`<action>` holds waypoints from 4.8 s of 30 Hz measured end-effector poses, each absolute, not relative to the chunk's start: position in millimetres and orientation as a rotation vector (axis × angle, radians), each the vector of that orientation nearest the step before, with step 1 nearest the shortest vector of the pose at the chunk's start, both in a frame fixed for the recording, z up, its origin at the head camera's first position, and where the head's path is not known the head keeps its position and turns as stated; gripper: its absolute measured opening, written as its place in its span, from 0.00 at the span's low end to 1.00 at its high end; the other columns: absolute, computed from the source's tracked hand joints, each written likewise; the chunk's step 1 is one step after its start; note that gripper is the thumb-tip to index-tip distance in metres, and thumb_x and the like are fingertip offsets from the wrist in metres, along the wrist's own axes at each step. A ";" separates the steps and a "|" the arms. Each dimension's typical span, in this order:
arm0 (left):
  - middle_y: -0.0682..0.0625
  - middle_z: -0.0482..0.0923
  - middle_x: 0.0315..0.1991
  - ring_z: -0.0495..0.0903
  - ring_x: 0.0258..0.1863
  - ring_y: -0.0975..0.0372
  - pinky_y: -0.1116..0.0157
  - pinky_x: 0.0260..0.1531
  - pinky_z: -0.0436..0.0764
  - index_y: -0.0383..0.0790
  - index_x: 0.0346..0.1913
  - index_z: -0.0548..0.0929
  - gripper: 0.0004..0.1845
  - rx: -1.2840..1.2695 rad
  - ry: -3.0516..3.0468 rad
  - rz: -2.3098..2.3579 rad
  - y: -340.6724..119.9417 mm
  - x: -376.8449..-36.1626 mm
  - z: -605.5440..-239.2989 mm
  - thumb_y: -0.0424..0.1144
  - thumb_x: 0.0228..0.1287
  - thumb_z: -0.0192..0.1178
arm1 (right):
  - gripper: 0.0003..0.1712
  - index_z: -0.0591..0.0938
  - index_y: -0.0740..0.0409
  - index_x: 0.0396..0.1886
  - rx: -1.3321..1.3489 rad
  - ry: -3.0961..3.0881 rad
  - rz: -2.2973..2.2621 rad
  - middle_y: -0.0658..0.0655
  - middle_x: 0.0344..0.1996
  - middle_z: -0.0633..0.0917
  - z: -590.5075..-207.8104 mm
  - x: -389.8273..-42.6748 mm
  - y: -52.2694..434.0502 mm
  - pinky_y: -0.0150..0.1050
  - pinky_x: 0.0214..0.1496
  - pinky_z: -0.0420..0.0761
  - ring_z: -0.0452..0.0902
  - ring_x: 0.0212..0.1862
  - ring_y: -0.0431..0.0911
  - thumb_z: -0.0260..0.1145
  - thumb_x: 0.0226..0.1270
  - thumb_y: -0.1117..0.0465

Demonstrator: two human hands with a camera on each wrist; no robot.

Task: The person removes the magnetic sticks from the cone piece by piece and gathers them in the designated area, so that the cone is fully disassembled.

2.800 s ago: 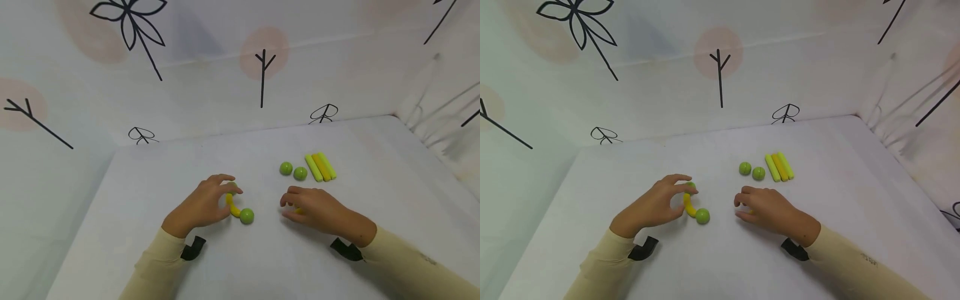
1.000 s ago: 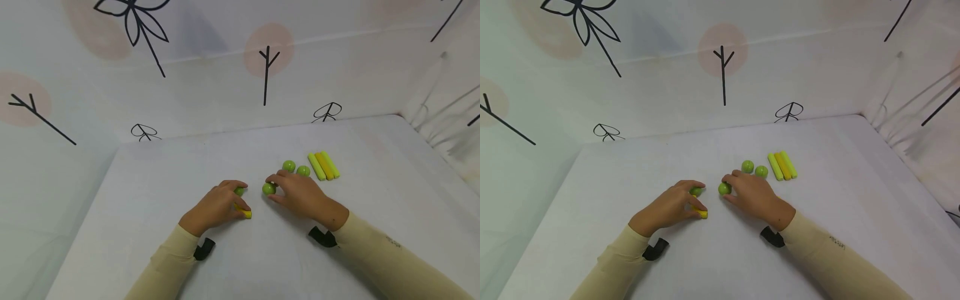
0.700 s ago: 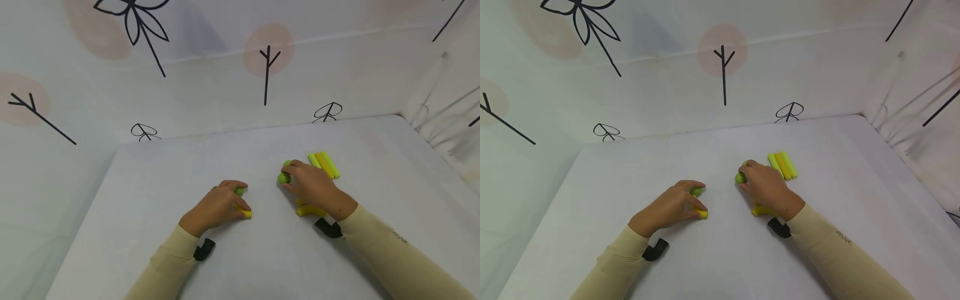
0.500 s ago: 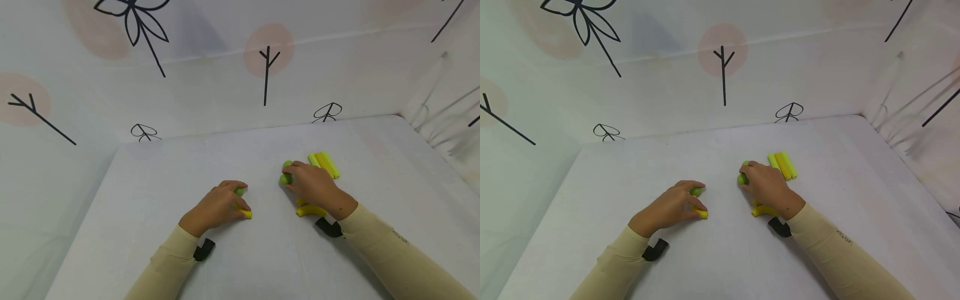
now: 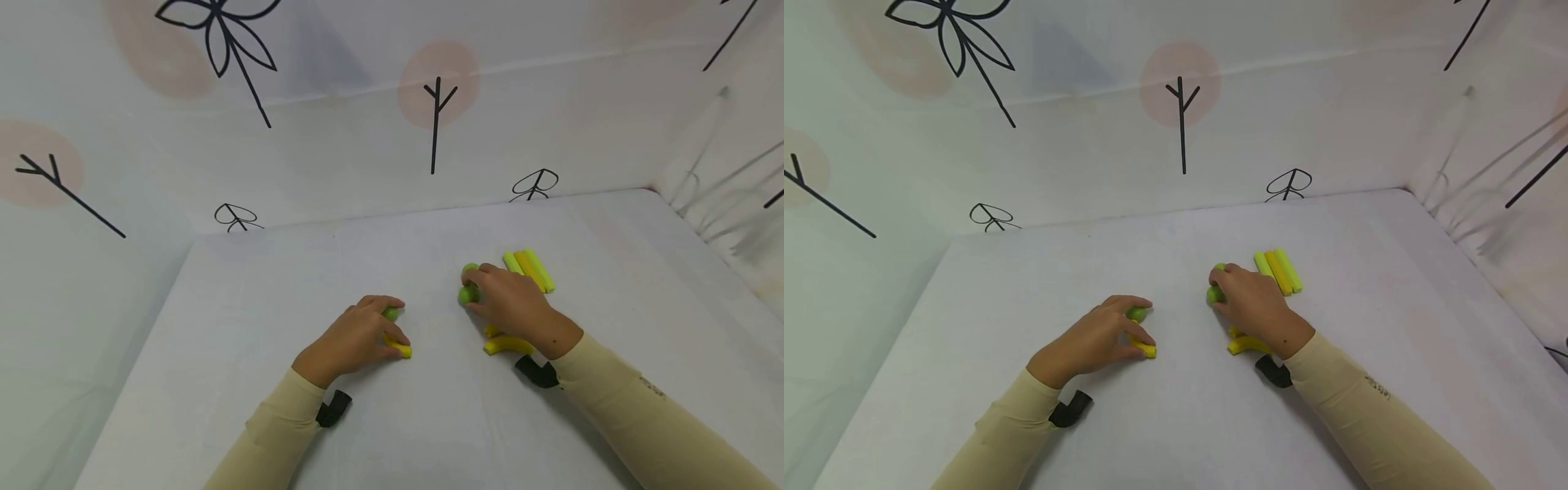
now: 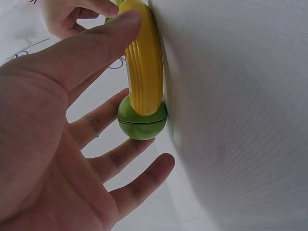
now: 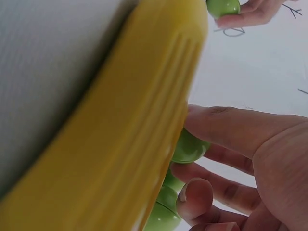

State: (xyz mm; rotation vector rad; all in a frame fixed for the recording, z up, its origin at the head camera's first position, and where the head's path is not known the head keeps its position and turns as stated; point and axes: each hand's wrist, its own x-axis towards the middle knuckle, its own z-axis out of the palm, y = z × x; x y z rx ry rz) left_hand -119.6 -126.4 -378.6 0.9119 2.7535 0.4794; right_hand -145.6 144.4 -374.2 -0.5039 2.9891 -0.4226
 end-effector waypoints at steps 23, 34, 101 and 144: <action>0.53 0.79 0.55 0.77 0.54 0.55 0.55 0.50 0.80 0.52 0.39 0.89 0.09 0.996 2.861 0.405 -127.4 -122.9 -383.5 0.38 0.56 0.75 | 0.16 0.86 0.52 0.46 -0.878 3.050 -0.524 0.52 0.40 0.82 -366.3 -109.5 113.2 0.26 0.21 0.69 0.68 0.20 0.36 0.77 0.58 0.54; 0.54 0.79 0.54 0.78 0.49 0.57 0.57 0.49 0.79 0.54 0.43 0.87 0.10 1.044 2.830 0.474 -128.1 -123.8 -381.6 0.45 0.58 0.74 | 0.17 0.86 0.49 0.46 -0.995 2.898 -0.493 0.49 0.42 0.83 -370.0 -95.4 101.2 0.27 0.27 0.73 0.72 0.24 0.35 0.77 0.58 0.53; 0.55 0.83 0.50 0.80 0.47 0.65 0.66 0.52 0.80 0.47 0.54 0.84 0.15 0.983 2.701 0.633 -123.6 -118.2 -376.1 0.40 0.65 0.68 | 0.11 0.84 0.56 0.48 -0.795 2.847 -0.679 0.49 0.40 0.80 -371.7 -113.5 190.6 0.29 0.33 0.77 0.72 0.33 0.37 0.70 0.67 0.60; 0.55 0.81 0.50 0.80 0.44 0.70 0.75 0.48 0.78 0.48 0.54 0.84 0.18 1.196 2.715 0.608 -37.1 -83.8 -372.7 0.45 0.62 0.71 | 0.11 0.86 0.58 0.48 -0.618 2.829 -0.594 0.55 0.45 0.86 -383.7 -127.8 207.6 0.42 0.45 0.84 0.79 0.40 0.42 0.67 0.69 0.61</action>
